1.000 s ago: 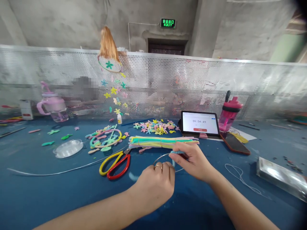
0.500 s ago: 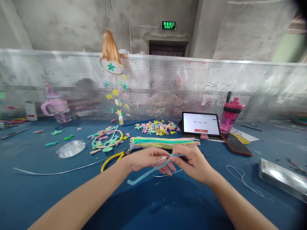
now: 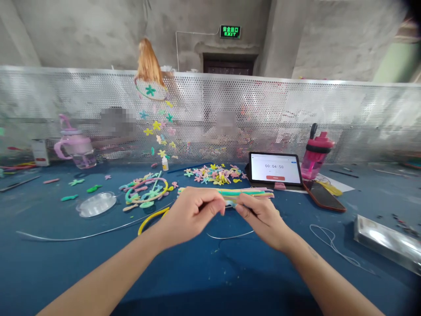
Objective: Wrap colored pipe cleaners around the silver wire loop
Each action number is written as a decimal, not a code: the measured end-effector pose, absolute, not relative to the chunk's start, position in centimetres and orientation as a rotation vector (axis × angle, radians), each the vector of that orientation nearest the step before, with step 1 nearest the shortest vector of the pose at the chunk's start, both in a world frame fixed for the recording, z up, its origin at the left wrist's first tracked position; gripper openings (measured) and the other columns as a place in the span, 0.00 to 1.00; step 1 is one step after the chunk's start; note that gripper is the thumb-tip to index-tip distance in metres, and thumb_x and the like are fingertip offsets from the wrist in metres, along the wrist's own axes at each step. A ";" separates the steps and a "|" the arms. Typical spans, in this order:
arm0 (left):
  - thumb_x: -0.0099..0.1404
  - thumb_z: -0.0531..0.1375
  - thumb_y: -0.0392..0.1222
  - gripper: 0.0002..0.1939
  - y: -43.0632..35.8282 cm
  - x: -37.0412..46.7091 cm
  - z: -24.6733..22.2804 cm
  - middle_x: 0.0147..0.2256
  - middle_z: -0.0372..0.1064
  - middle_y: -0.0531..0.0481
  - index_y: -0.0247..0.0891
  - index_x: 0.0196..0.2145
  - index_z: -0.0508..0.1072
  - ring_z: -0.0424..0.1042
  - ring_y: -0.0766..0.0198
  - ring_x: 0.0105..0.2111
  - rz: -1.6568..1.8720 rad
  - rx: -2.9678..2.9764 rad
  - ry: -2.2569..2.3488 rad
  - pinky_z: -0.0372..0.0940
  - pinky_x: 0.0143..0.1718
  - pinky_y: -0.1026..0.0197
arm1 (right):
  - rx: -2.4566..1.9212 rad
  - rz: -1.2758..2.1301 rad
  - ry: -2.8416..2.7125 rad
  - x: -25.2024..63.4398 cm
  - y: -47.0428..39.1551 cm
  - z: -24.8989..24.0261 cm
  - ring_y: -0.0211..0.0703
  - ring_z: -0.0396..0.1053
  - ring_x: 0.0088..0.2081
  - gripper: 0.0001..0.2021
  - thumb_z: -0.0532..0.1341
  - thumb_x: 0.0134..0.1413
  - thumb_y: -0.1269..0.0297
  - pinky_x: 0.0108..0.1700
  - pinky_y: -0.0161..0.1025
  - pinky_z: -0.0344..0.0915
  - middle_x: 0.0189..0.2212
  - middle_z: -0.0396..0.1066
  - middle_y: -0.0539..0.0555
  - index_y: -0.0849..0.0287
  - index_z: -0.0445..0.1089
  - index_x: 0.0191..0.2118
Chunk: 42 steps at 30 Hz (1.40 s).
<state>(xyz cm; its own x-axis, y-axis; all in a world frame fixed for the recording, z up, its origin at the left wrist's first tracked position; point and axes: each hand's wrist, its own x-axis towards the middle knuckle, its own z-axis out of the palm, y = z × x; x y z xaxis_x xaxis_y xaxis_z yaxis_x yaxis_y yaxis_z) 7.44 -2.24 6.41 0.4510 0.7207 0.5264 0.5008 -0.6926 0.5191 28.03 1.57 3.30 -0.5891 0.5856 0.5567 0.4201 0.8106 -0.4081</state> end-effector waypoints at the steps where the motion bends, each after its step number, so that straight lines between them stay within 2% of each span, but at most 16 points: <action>1: 0.67 0.49 0.40 0.14 -3.0 7.7 6.4 0.21 0.63 0.55 0.35 0.27 0.69 0.58 0.72 0.21 1.061 2.552 1.036 0.53 0.24 0.67 | -0.747 0.313 -2.282 28.0 1.6 3.3 0.33 0.51 0.23 0.15 0.49 0.63 0.61 0.25 0.32 0.49 0.19 0.53 0.45 0.59 0.58 0.25; 7: 0.65 0.49 0.35 0.12 -3.8 8.5 3.3 0.21 0.64 0.51 0.35 0.26 0.67 0.63 0.66 0.21 0.965 3.316 1.111 0.56 0.21 0.64 | -0.749 0.365 -2.246 28.0 2.0 3.0 0.33 0.51 0.23 0.16 0.48 0.63 0.59 0.25 0.31 0.49 0.20 0.52 0.45 0.59 0.56 0.24; 10: 0.60 0.49 0.31 0.08 -3.0 8.5 1.6 0.22 0.64 0.49 0.33 0.29 0.68 0.65 0.62 0.21 0.729 3.590 1.122 0.57 0.17 0.62 | -0.749 0.382 -2.228 28.0 2.3 2.9 0.33 0.50 0.23 0.16 0.49 0.63 0.59 0.25 0.31 0.49 0.20 0.52 0.45 0.59 0.56 0.24; 14: 0.56 0.50 0.27 0.10 -2.5 9.4 0.1 0.24 0.65 0.45 0.27 0.34 0.69 0.67 0.59 0.21 0.455 3.712 1.346 0.59 0.15 0.62 | -0.746 0.372 -2.234 28.0 2.4 2.8 0.32 0.49 0.23 0.15 0.49 0.62 0.59 0.25 0.31 0.48 0.20 0.51 0.45 0.58 0.56 0.25; 19: 0.56 0.51 0.28 0.11 -3.3 10.9 -1.4 0.24 0.66 0.44 0.25 0.36 0.70 0.67 0.59 0.21 0.480 3.688 1.519 0.59 0.16 0.62 | -0.774 0.251 -2.219 27.7 2.1 2.6 0.31 0.45 0.21 0.16 0.55 0.57 0.56 0.23 0.32 0.45 0.17 0.48 0.43 0.59 0.55 0.23; 21: 0.55 0.52 0.28 0.10 -3.9 11.2 -1.7 0.24 0.65 0.45 0.27 0.34 0.70 0.66 0.59 0.21 0.503 3.646 1.494 0.59 0.16 0.62 | -0.769 0.238 -2.210 27.6 2.0 2.6 0.31 0.44 0.20 0.18 0.55 0.58 0.57 0.23 0.32 0.44 0.16 0.46 0.43 0.59 0.53 0.21; 23: 0.57 0.53 0.33 0.07 -4.4 11.0 -1.3 0.22 0.65 0.46 0.30 0.30 0.70 0.66 0.59 0.21 0.644 3.594 1.430 0.59 0.18 0.60 | -0.760 0.247 -2.204 27.5 2.0 2.6 0.32 0.43 0.21 0.18 0.54 0.58 0.58 0.23 0.32 0.44 0.17 0.44 0.43 0.59 0.52 0.21; 26: 0.62 0.51 0.47 0.16 -4.4 9.9 0.5 0.18 0.61 0.49 0.35 0.21 0.67 0.63 0.61 0.19 1.054 3.447 1.218 0.55 0.19 0.60 | -0.740 0.248 -2.208 27.6 2.1 2.5 0.32 0.44 0.21 0.18 0.55 0.58 0.58 0.23 0.32 0.45 0.17 0.46 0.43 0.59 0.53 0.21; 27: 0.62 0.51 0.48 0.17 -4.1 9.3 1.4 0.17 0.60 0.50 0.36 0.20 0.65 0.61 0.63 0.18 1.175 3.348 1.161 0.53 0.19 0.61 | -0.735 0.244 -2.210 27.6 2.2 2.4 0.32 0.45 0.21 0.18 0.55 0.58 0.58 0.24 0.33 0.45 0.17 0.46 0.43 0.59 0.54 0.21; 30: 0.65 0.49 0.41 0.18 -2.0 7.5 3.6 0.16 0.55 0.54 0.37 0.17 0.60 0.56 0.69 0.18 1.444 2.734 1.236 0.51 0.22 0.63 | -0.735 0.240 -2.213 27.6 2.2 2.4 0.32 0.46 0.21 0.17 0.55 0.59 0.58 0.24 0.32 0.46 0.17 0.48 0.44 0.59 0.56 0.21; 32: 0.67 0.48 0.41 0.16 -0.3 6.8 4.3 0.19 0.59 0.54 0.36 0.23 0.63 0.59 0.69 0.21 1.372 2.224 1.247 0.55 0.24 0.65 | -0.723 0.237 -2.210 27.5 2.1 2.5 0.31 0.47 0.20 0.17 0.55 0.58 0.58 0.23 0.32 0.46 0.17 0.48 0.43 0.59 0.56 0.21; 34: 0.65 0.53 0.44 0.08 1.3 6.7 4.2 0.28 0.66 0.52 0.37 0.32 0.67 0.65 0.69 0.27 1.038 1.944 0.992 0.60 0.30 0.65 | -0.688 0.239 -2.221 27.5 1.9 2.7 0.31 0.48 0.20 0.16 0.55 0.58 0.60 0.24 0.31 0.47 0.17 0.50 0.44 0.60 0.58 0.21; 36: 0.63 0.56 0.49 0.12 2.4 7.2 3.5 0.34 0.69 0.49 0.37 0.38 0.68 0.68 0.66 0.33 0.657 1.803 0.685 0.62 0.36 0.62 | -0.646 0.250 -2.238 27.5 1.7 2.9 0.31 0.50 0.20 0.16 0.55 0.59 0.61 0.24 0.31 0.48 0.17 0.54 0.44 0.60 0.59 0.21; 39: 0.62 0.55 0.57 0.19 3.2 7.8 2.4 0.26 0.68 0.50 0.36 0.34 0.70 0.68 0.66 0.27 0.381 1.731 0.527 0.62 0.33 0.62 | -0.615 0.273 -2.260 27.4 1.6 2.9 0.30 0.52 0.21 0.14 0.55 0.58 0.64 0.25 0.31 0.49 0.17 0.58 0.45 0.60 0.60 0.22; 42: 0.62 0.55 0.55 0.19 3.6 7.4 2.5 0.20 0.61 0.55 0.35 0.29 0.70 0.61 0.71 0.20 0.527 1.780 0.671 0.58 0.26 0.66 | -0.628 0.266 -2.246 27.3 1.8 2.7 0.31 0.50 0.21 0.14 0.56 0.58 0.63 0.25 0.31 0.48 0.18 0.56 0.45 0.60 0.60 0.22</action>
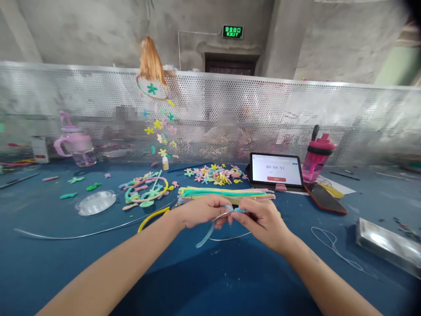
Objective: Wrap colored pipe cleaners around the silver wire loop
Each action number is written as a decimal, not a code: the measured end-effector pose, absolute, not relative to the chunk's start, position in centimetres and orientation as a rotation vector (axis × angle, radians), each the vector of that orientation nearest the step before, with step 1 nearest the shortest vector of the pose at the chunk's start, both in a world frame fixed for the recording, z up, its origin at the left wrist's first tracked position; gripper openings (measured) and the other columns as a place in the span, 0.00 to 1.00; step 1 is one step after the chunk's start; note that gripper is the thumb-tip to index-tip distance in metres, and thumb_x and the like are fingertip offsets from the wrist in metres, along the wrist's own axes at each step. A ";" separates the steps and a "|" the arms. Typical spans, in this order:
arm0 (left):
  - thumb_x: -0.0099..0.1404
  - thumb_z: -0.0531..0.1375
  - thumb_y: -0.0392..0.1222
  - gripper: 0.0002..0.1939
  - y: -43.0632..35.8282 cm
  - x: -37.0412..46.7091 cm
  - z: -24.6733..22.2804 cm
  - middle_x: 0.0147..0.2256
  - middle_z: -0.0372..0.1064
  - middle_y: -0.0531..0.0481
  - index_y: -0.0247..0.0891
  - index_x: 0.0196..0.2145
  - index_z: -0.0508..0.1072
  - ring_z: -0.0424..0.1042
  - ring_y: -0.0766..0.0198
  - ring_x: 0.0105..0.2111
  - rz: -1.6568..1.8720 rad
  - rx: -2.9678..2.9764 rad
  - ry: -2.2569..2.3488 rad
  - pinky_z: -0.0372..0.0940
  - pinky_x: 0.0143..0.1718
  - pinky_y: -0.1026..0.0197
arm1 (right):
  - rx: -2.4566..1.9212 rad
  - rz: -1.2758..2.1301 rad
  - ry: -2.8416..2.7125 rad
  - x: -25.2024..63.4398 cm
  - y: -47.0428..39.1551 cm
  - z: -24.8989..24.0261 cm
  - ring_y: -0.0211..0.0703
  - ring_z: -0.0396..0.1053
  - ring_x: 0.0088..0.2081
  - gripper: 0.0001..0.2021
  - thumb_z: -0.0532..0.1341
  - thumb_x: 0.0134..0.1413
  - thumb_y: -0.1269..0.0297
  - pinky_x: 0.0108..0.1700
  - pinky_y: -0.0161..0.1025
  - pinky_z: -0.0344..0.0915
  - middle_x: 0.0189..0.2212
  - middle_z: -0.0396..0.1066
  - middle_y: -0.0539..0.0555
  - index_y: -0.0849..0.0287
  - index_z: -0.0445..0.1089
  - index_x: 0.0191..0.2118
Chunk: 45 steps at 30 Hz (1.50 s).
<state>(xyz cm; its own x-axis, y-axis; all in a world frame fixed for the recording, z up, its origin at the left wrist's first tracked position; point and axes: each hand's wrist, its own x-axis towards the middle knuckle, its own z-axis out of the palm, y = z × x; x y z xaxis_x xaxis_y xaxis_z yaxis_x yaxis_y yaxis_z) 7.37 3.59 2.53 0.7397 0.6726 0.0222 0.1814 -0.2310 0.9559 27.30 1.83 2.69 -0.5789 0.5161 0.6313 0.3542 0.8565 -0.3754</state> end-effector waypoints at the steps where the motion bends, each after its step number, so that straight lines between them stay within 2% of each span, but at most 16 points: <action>1: 0.62 0.56 0.53 0.17 3.6 6.9 2.9 0.20 0.60 0.56 0.35 0.29 0.70 0.59 0.72 0.20 0.578 1.798 0.709 0.56 0.24 0.67 | -0.636 0.258 -2.232 27.3 2.0 2.6 0.31 0.48 0.21 0.15 0.56 0.58 0.63 0.24 0.31 0.47 0.17 0.54 0.44 0.60 0.58 0.21; 4: 0.64 0.55 0.48 0.14 3.3 5.5 4.8 0.21 0.59 0.56 0.34 0.32 0.71 0.55 0.72 0.21 0.557 1.921 0.737 0.53 0.24 0.68 | -0.652 0.249 -2.205 27.3 2.2 2.3 0.31 0.45 0.21 0.18 0.56 0.58 0.61 0.24 0.32 0.46 0.17 0.49 0.44 0.59 0.52 0.20; 8: 0.65 0.53 0.47 0.13 1.1 4.9 7.5 0.29 0.66 0.52 0.35 0.36 0.73 0.59 0.71 0.25 0.594 2.189 0.802 0.55 0.27 0.68 | -0.678 0.270 -2.206 27.3 2.2 2.4 0.32 0.44 0.21 0.19 0.56 0.58 0.60 0.24 0.33 0.45 0.17 0.47 0.44 0.59 0.50 0.20; 11: 0.69 0.46 0.45 0.19 -1.1 5.9 8.5 0.24 0.64 0.54 0.35 0.31 0.72 0.59 0.71 0.24 0.809 2.345 0.989 0.55 0.27 0.67 | -0.714 0.274 -2.215 27.3 1.9 2.5 0.32 0.45 0.21 0.19 0.55 0.59 0.59 0.24 0.33 0.45 0.17 0.48 0.44 0.59 0.51 0.20; 14: 0.70 0.44 0.42 0.18 -3.1 7.2 8.5 0.20 0.60 0.57 0.36 0.29 0.70 0.58 0.71 0.21 0.922 2.572 1.119 0.54 0.25 0.67 | -0.722 0.273 -2.243 27.2 1.8 2.5 0.32 0.46 0.21 0.18 0.54 0.59 0.58 0.24 0.33 0.46 0.17 0.49 0.45 0.59 0.53 0.20; 19: 0.68 0.46 0.37 0.15 -5.1 8.6 6.6 0.19 0.61 0.55 0.36 0.24 0.63 0.60 0.67 0.19 0.873 3.169 1.057 0.51 0.20 0.63 | -0.737 0.217 -2.265 27.4 1.9 2.5 0.32 0.47 0.21 0.17 0.52 0.59 0.62 0.25 0.33 0.45 0.18 0.51 0.45 0.59 0.51 0.20; 25: 0.59 0.49 0.30 0.06 -4.2 9.2 2.0 0.22 0.64 0.50 0.34 0.30 0.65 0.64 0.61 0.19 0.419 3.580 1.080 0.54 0.17 0.61 | -0.780 0.218 -2.321 27.8 2.0 3.1 0.31 0.48 0.22 0.14 0.54 0.56 0.66 0.25 0.32 0.46 0.18 0.51 0.44 0.59 0.51 0.22; 29: 0.58 0.50 0.29 0.08 -3.1 9.5 0.4 0.22 0.64 0.47 0.30 0.33 0.67 0.65 0.60 0.19 0.423 3.667 1.273 0.58 0.16 0.60 | -0.760 0.224 -2.358 28.0 1.8 3.6 0.31 0.50 0.21 0.12 0.54 0.54 0.68 0.25 0.32 0.46 0.17 0.52 0.43 0.58 0.50 0.23; 34: 0.59 0.50 0.28 0.13 -3.3 10.0 -0.1 0.25 0.67 0.43 0.23 0.40 0.69 0.68 0.59 0.22 0.528 3.734 1.378 0.62 0.18 0.60 | -0.771 0.194 -2.316 28.0 1.9 3.3 0.30 0.47 0.20 0.18 0.55 0.57 0.58 0.23 0.33 0.44 0.16 0.49 0.43 0.59 0.50 0.21; 39: 0.57 0.49 0.27 0.18 -3.4 10.0 -1.1 0.25 0.69 0.41 0.20 0.45 0.67 0.69 0.58 0.22 0.376 3.697 1.410 0.62 0.20 0.59 | -0.803 0.219 -2.276 27.9 2.0 3.0 0.31 0.44 0.21 0.21 0.52 0.60 0.56 0.23 0.33 0.43 0.17 0.45 0.43 0.59 0.49 0.19; 41: 0.58 0.50 0.30 0.15 -3.5 9.8 -1.2 0.23 0.68 0.44 0.24 0.41 0.70 0.68 0.59 0.20 0.451 3.680 1.257 0.60 0.19 0.60 | -0.810 0.239 -2.262 27.9 2.1 3.0 0.31 0.44 0.21 0.21 0.52 0.60 0.56 0.23 0.33 0.43 0.17 0.44 0.43 0.59 0.49 0.19; 43: 0.59 0.50 0.36 0.11 -3.6 9.3 -0.7 0.20 0.66 0.47 0.30 0.30 0.71 0.65 0.62 0.18 0.712 3.635 1.029 0.57 0.18 0.61 | -0.809 0.245 -2.244 28.0 2.2 3.0 0.31 0.44 0.21 0.22 0.53 0.60 0.55 0.23 0.33 0.43 0.17 0.43 0.43 0.59 0.48 0.19; 45: 0.61 0.49 0.41 0.15 -3.4 8.7 0.5 0.17 0.63 0.49 0.35 0.21 0.67 0.62 0.65 0.16 1.023 3.476 0.907 0.56 0.18 0.62 | -0.794 0.245 -2.248 28.1 2.4 3.0 0.31 0.44 0.21 0.22 0.53 0.60 0.55 0.23 0.33 0.43 0.17 0.44 0.44 0.59 0.49 0.19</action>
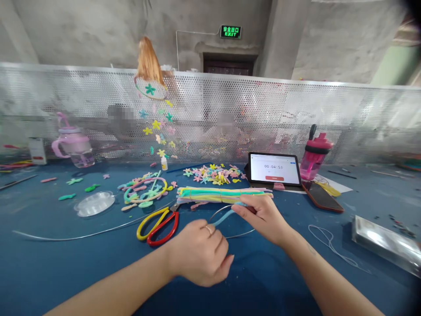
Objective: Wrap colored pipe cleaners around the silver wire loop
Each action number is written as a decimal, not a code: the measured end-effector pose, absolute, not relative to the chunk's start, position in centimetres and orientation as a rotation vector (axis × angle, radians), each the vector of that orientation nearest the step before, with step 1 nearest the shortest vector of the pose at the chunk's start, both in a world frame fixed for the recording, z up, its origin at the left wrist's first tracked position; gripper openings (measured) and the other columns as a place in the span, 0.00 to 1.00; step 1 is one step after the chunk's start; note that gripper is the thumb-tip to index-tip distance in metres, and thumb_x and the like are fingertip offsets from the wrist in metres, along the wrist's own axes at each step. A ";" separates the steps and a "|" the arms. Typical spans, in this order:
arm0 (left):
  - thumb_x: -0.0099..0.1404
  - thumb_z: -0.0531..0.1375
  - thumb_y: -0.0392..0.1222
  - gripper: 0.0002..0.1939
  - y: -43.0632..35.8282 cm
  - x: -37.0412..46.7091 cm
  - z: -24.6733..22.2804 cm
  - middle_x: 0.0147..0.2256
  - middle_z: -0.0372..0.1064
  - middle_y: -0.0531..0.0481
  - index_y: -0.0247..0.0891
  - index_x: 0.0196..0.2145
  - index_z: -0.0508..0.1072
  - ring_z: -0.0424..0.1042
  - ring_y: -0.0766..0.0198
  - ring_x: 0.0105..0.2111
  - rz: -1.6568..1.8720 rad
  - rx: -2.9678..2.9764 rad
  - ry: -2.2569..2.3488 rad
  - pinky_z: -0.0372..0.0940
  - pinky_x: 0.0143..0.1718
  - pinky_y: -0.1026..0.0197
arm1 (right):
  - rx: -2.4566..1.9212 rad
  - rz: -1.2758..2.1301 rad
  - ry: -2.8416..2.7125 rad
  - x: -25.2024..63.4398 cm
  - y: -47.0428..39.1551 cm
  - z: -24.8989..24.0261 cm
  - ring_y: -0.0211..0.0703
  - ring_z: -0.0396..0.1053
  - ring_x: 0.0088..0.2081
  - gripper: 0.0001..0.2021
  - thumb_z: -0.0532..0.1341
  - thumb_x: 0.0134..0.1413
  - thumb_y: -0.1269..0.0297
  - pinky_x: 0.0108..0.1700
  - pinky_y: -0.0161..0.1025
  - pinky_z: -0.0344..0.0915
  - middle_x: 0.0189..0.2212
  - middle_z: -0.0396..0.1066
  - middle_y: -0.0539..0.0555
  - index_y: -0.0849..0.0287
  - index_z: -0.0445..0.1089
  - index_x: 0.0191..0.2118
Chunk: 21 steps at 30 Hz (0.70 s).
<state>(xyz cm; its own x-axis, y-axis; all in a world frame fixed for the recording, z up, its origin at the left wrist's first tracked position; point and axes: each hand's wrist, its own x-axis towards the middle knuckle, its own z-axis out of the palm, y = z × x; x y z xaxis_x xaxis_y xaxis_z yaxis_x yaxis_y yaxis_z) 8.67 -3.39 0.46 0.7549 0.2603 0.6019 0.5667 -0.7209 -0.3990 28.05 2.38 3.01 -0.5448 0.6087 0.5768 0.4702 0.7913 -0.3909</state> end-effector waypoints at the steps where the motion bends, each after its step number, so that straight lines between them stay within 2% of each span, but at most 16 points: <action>1: 0.61 0.48 0.42 0.17 -3.1 8.3 1.2 0.16 0.62 0.50 0.35 0.18 0.65 0.61 0.66 0.16 -0.827 -2.406 -0.669 0.55 0.19 0.62 | -0.785 0.250 -2.260 28.1 2.4 3.0 0.31 0.45 0.21 0.22 0.53 0.60 0.55 0.24 0.33 0.43 0.17 0.45 0.44 0.60 0.50 0.18; 4: 0.66 0.45 0.40 0.19 -1.4 7.2 3.3 0.16 0.60 0.53 0.35 0.20 0.64 0.60 0.69 0.18 -1.288 -2.536 -1.203 0.55 0.21 0.65 | -0.769 0.282 -2.295 28.1 2.5 3.0 0.31 0.47 0.21 0.21 0.53 0.60 0.54 0.24 0.33 0.45 0.18 0.49 0.44 0.60 0.54 0.19; 5: 0.67 0.46 0.40 0.17 -0.6 7.0 3.8 0.17 0.61 0.54 0.35 0.23 0.65 0.60 0.70 0.18 -1.424 -2.612 -1.415 0.56 0.21 0.67 | -0.770 0.295 -2.299 28.2 2.4 3.1 0.31 0.47 0.21 0.21 0.53 0.60 0.54 0.24 0.33 0.45 0.18 0.49 0.44 0.60 0.56 0.19; 7: 0.66 0.49 0.41 0.11 0.8 7.0 4.2 0.25 0.68 0.51 0.35 0.33 0.68 0.66 0.70 0.24 -1.570 -2.969 -1.606 0.60 0.26 0.67 | -0.762 0.328 -2.307 28.2 2.3 3.2 0.31 0.48 0.21 0.19 0.52 0.60 0.55 0.24 0.32 0.46 0.18 0.52 0.45 0.60 0.60 0.22; 9: 0.66 0.51 0.42 0.10 1.8 7.4 3.9 0.34 0.71 0.47 0.36 0.40 0.67 0.70 0.68 0.32 -1.416 -3.525 -1.505 0.64 0.33 0.65 | -0.729 0.354 -2.316 28.3 2.1 3.3 0.31 0.50 0.21 0.18 0.52 0.60 0.56 0.25 0.32 0.47 0.18 0.55 0.45 0.61 0.63 0.23; 10: 0.66 0.51 0.43 0.11 2.1 7.7 3.5 0.34 0.71 0.47 0.36 0.41 0.68 0.70 0.68 0.34 -1.243 -3.774 -1.400 0.64 0.36 0.63 | -0.709 0.357 -2.320 28.3 2.1 3.3 0.31 0.50 0.21 0.19 0.52 0.61 0.56 0.25 0.32 0.47 0.18 0.56 0.45 0.61 0.64 0.23; 12: 0.67 0.50 0.46 0.13 2.7 8.2 2.6 0.26 0.69 0.50 0.35 0.37 0.69 0.70 0.68 0.28 -1.058 -4.005 -1.293 0.64 0.34 0.63 | -0.680 0.339 -2.323 28.3 2.1 3.2 0.31 0.51 0.21 0.19 0.53 0.61 0.57 0.25 0.32 0.48 0.17 0.57 0.45 0.61 0.64 0.21; 14: 0.67 0.50 0.48 0.15 3.0 8.4 2.1 0.19 0.62 0.55 0.35 0.32 0.68 0.65 0.70 0.21 -1.283 -3.906 -1.385 0.62 0.29 0.65 | -0.686 0.312 -2.318 28.3 2.3 3.1 0.31 0.50 0.21 0.19 0.53 0.60 0.57 0.24 0.32 0.47 0.17 0.55 0.45 0.60 0.63 0.21; 17: 0.67 0.51 0.47 0.14 3.0 8.2 2.7 0.17 0.55 0.58 0.35 0.28 0.65 0.57 0.72 0.18 -1.707 -3.509 -1.546 0.55 0.22 0.68 | -0.733 0.283 -2.307 28.3 2.6 3.0 0.31 0.46 0.21 0.21 0.52 0.61 0.55 0.24 0.33 0.46 0.17 0.51 0.44 0.60 0.57 0.19; 19: 0.67 0.49 0.46 0.15 2.3 7.8 4.0 0.17 0.54 0.58 0.35 0.28 0.66 0.54 0.72 0.18 -1.665 -3.278 -1.572 0.52 0.20 0.68 | -0.750 0.283 -2.308 28.3 2.7 3.1 0.31 0.46 0.21 0.22 0.50 0.62 0.56 0.24 0.34 0.45 0.17 0.48 0.44 0.59 0.53 0.19; 21: 0.68 0.48 0.45 0.15 0.9 7.6 5.5 0.19 0.57 0.56 0.35 0.29 0.67 0.56 0.71 0.20 -1.479 -3.043 -1.526 0.53 0.22 0.68 | -0.754 0.303 -2.316 28.4 2.6 3.2 0.31 0.47 0.21 0.21 0.49 0.63 0.56 0.24 0.34 0.46 0.18 0.49 0.44 0.59 0.53 0.19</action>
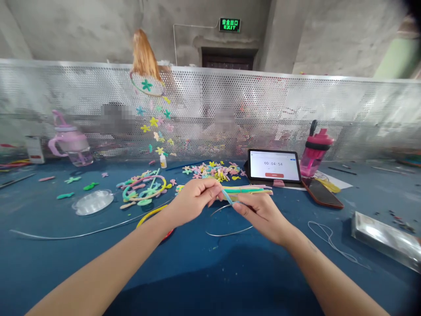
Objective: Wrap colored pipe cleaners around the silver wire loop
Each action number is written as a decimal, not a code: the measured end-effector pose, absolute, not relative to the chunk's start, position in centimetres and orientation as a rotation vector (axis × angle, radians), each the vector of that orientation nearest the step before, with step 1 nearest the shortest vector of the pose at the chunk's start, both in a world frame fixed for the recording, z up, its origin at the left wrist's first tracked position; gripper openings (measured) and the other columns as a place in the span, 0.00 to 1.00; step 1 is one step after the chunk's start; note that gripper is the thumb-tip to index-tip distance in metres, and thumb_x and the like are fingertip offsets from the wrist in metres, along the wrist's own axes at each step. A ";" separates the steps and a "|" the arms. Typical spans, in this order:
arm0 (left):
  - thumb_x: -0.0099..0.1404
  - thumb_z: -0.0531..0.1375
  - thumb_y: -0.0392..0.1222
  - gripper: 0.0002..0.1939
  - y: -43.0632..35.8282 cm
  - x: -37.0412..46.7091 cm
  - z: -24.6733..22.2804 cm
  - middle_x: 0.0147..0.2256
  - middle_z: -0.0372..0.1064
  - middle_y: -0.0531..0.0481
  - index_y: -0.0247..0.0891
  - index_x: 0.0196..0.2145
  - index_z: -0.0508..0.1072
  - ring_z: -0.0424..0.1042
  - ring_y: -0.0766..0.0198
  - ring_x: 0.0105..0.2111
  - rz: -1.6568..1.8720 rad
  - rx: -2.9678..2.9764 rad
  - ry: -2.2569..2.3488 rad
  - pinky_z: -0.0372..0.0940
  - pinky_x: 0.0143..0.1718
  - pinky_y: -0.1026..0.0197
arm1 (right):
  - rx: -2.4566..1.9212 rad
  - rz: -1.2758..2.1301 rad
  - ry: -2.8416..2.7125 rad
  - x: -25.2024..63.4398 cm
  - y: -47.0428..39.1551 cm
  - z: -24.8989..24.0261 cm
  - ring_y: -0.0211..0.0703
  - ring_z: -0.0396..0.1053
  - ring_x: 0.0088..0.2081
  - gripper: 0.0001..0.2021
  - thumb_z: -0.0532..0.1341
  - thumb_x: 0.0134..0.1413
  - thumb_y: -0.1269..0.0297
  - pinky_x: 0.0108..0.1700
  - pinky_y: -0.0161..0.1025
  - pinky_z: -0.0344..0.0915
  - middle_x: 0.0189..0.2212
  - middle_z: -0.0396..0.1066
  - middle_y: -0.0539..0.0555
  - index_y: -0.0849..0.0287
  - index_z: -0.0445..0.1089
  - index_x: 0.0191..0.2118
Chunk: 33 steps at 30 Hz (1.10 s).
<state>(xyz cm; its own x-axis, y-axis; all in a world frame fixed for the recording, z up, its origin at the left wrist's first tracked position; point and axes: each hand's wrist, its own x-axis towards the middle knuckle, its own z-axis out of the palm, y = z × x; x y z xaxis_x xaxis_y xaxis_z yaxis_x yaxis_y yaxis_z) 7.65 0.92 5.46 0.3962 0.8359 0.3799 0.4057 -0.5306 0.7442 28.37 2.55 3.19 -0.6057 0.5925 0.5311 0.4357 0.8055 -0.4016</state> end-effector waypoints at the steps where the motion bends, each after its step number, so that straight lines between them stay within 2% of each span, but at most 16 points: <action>1: 0.69 0.47 0.44 0.15 0.1 7.7 6.0 0.19 0.58 0.56 0.36 0.29 0.68 0.57 0.71 0.20 1.044 2.238 1.110 0.54 0.23 0.68 | -0.755 0.310 -2.317 28.4 2.5 3.3 0.31 0.47 0.21 0.21 0.49 0.63 0.57 0.24 0.34 0.46 0.18 0.49 0.44 0.59 0.53 0.20; 5: 0.68 0.47 0.37 0.12 -3.1 8.4 6.1 0.23 0.66 0.53 0.36 0.32 0.69 0.65 0.69 0.24 1.104 2.795 1.168 0.58 0.26 0.66 | -0.739 0.312 -2.306 28.4 2.3 3.4 0.31 0.49 0.22 0.20 0.49 0.63 0.58 0.24 0.34 0.47 0.19 0.51 0.45 0.59 0.55 0.20; 8: 0.64 0.47 0.32 0.11 -4.0 9.0 4.2 0.24 0.67 0.50 0.32 0.35 0.69 0.66 0.65 0.23 1.025 3.281 1.191 0.58 0.22 0.64 | -0.740 0.318 -2.289 28.4 2.3 3.3 0.31 0.48 0.22 0.20 0.49 0.63 0.59 0.24 0.33 0.47 0.19 0.51 0.45 0.60 0.55 0.20; 11: 0.61 0.48 0.29 0.14 -3.9 9.5 2.2 0.23 0.66 0.47 0.25 0.41 0.69 0.66 0.62 0.22 0.799 3.692 1.232 0.57 0.18 0.63 | -0.756 0.325 -2.280 28.3 2.4 3.3 0.31 0.48 0.22 0.20 0.49 0.63 0.58 0.24 0.33 0.47 0.19 0.50 0.44 0.59 0.52 0.20; 14: 0.59 0.49 0.27 0.16 -3.7 9.7 1.2 0.24 0.67 0.44 0.21 0.44 0.68 0.67 0.61 0.22 0.615 3.842 1.363 0.59 0.17 0.62 | -0.773 0.325 -2.277 28.2 2.5 3.2 0.31 0.47 0.22 0.20 0.48 0.63 0.58 0.24 0.33 0.46 0.18 0.49 0.44 0.59 0.50 0.20; 17: 0.59 0.49 0.26 0.17 -3.7 9.9 0.8 0.24 0.68 0.43 0.20 0.45 0.68 0.66 0.62 0.21 0.528 3.878 1.476 0.59 0.16 0.63 | -0.776 0.277 -2.284 28.2 2.5 3.1 0.31 0.45 0.21 0.21 0.50 0.62 0.57 0.23 0.33 0.44 0.17 0.47 0.44 0.59 0.50 0.19; 20: 0.60 0.49 0.26 0.17 -3.9 10.2 0.4 0.25 0.69 0.43 0.21 0.45 0.68 0.67 0.62 0.22 0.539 3.830 1.546 0.60 0.17 0.64 | -0.790 0.213 -2.283 28.2 2.5 2.8 0.30 0.45 0.20 0.21 0.55 0.57 0.54 0.22 0.33 0.43 0.16 0.46 0.43 0.59 0.51 0.19; 23: 0.60 0.49 0.27 0.17 -4.1 10.3 -0.1 0.26 0.69 0.42 0.22 0.46 0.67 0.69 0.61 0.25 0.607 3.765 1.493 0.61 0.20 0.62 | -0.796 0.206 -2.280 28.2 2.5 2.7 0.31 0.44 0.20 0.21 0.56 0.56 0.54 0.22 0.33 0.42 0.16 0.45 0.43 0.59 0.51 0.19; 26: 0.64 0.51 0.37 0.11 -4.2 9.7 0.4 0.24 0.68 0.46 0.29 0.35 0.72 0.68 0.61 0.24 0.929 3.650 1.210 0.59 0.21 0.61 | -0.782 0.219 -2.278 28.3 2.5 2.6 0.31 0.44 0.20 0.22 0.55 0.57 0.54 0.22 0.33 0.42 0.16 0.44 0.43 0.59 0.49 0.19; 29: 0.65 0.50 0.42 0.18 -3.8 8.6 2.1 0.16 0.60 0.52 0.36 0.19 0.65 0.60 0.66 0.18 1.346 3.244 1.020 0.53 0.20 0.62 | -0.778 0.235 -2.286 28.3 2.5 2.7 0.31 0.45 0.20 0.22 0.55 0.58 0.53 0.22 0.32 0.42 0.17 0.45 0.43 0.59 0.49 0.19; 31: 0.67 0.47 0.39 0.20 -2.9 7.9 3.4 0.15 0.55 0.55 0.36 0.18 0.61 0.56 0.69 0.17 1.531 2.796 1.113 0.51 0.21 0.64 | -0.775 0.247 -2.288 28.3 2.5 2.8 0.30 0.45 0.20 0.22 0.55 0.58 0.54 0.23 0.32 0.43 0.16 0.46 0.43 0.59 0.49 0.19; 33: 0.68 0.46 0.40 0.17 -1.4 7.6 4.6 0.18 0.58 0.55 0.36 0.22 0.63 0.58 0.70 0.20 1.432 2.373 1.217 0.54 0.22 0.66 | -0.775 0.255 -2.279 28.3 2.4 2.9 0.31 0.45 0.20 0.22 0.56 0.57 0.54 0.22 0.32 0.43 0.16 0.46 0.43 0.59 0.50 0.18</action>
